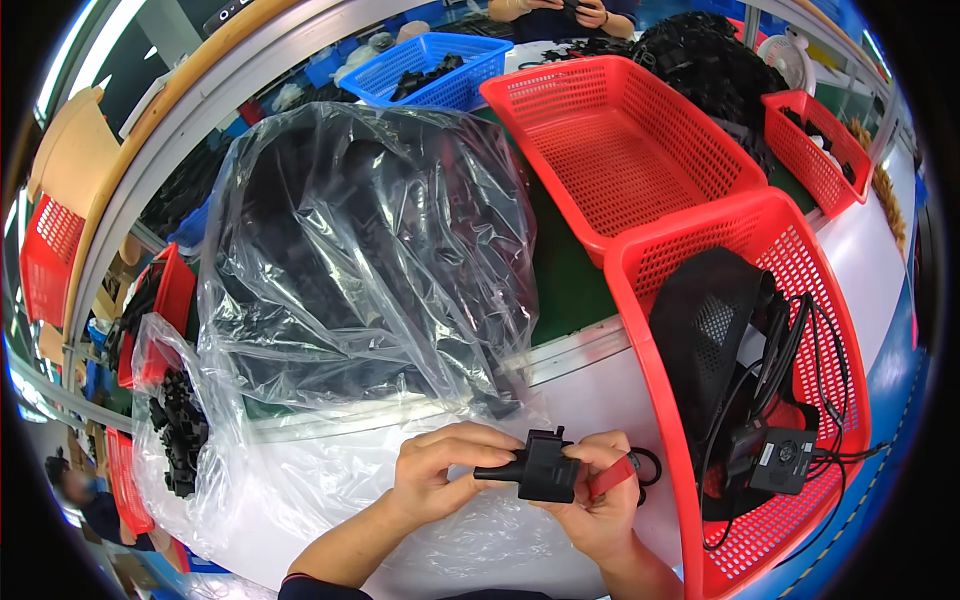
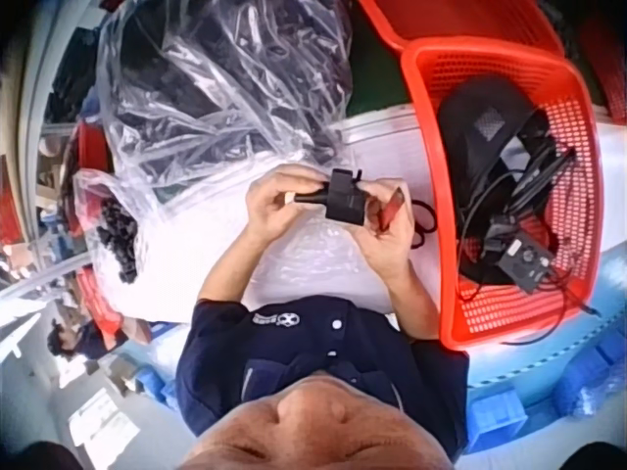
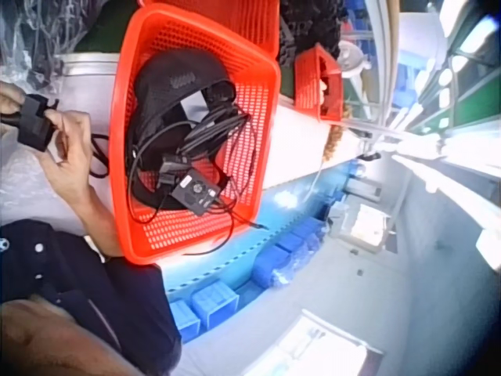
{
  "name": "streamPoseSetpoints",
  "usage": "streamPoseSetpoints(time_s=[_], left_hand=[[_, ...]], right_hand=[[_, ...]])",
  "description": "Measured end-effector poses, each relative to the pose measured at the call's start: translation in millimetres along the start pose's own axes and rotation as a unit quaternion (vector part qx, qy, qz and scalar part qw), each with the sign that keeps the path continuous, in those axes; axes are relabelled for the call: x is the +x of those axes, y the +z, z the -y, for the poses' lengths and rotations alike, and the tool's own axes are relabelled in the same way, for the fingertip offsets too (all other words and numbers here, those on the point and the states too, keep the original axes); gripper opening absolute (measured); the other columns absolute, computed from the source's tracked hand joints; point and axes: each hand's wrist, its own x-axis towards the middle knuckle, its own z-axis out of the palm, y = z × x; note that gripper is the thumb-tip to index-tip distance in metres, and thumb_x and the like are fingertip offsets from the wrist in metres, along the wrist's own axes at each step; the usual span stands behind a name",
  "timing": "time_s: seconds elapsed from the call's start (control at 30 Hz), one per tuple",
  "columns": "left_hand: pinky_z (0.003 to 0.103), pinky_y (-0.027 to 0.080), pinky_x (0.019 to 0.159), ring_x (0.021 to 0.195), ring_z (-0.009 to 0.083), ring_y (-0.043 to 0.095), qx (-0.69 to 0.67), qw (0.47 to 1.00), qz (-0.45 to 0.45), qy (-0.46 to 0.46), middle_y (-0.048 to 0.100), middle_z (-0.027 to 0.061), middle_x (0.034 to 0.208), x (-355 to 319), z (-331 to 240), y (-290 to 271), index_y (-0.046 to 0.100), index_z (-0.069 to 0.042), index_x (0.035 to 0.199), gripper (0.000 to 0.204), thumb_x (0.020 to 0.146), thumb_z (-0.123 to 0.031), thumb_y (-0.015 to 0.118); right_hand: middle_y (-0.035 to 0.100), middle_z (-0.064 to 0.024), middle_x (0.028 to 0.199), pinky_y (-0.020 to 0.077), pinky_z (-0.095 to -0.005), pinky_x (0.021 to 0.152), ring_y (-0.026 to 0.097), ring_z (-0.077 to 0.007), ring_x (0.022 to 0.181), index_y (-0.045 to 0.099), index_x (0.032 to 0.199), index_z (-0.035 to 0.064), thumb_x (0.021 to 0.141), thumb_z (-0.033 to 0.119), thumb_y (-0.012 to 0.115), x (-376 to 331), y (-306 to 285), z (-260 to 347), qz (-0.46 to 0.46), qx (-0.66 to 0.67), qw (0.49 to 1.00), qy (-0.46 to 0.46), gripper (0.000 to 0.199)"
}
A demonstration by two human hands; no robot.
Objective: Assembling and marking black plastic parts at a factory workstation.
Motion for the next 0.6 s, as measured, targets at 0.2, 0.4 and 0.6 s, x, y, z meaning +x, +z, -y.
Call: streamPoseSetpoints(time_s=[0.2,0.4,0.6], left_hand=[[0.032,0.051,0.072,0.086,0.0262,0.063,-0.025,1.000,-0.001,0.001,0.064,0.0165,0.092,1.8,3.4,0.6,0.063,-0.001,0.088,0.018,0.071,-0.002,0.069],[0.031,0.051,0.073,0.086,0.0247,0.062,-0.022,1.000,-0.003,-0.006,0.064,0.0158,0.093,4.9,-2.5,2.9,0.063,-0.001,0.088,0.020,0.070,-0.002,0.071],[0.027,0.053,0.064,0.074,0.0185,0.061,-0.131,0.987,-0.088,-0.030,0.060,0.0158,0.087,100.2,-24.7,-3.1,0.057,0.003,0.089,0.019,0.073,0.000,0.067]], right_hand=[[0.038,-0.0064,0.096,0.0467,-0.0227,0.065,0.053,-0.0117,0.078,0.046,0.101,-0.0010,0.062,-0.005,0.076,-1.4,0.4,0.0,-0.003,0.020,1.000,0.022,0.049],[0.040,-0.0073,0.095,0.0429,-0.0205,0.059,0.051,-0.0101,0.073,0.044,0.106,0.0003,0.064,-0.006,0.073,-0.8,0.7,1.7,-0.008,0.031,0.999,0.014,0.052],[0.042,-0.0078,0.095,0.0317,-0.0153,0.049,0.038,-0.0031,0.053,0.028,0.122,0.0015,0.065,-0.006,0.069,-2.1,-2.2,0.3,-0.127,0.060,0.990,0.033,0.070]])
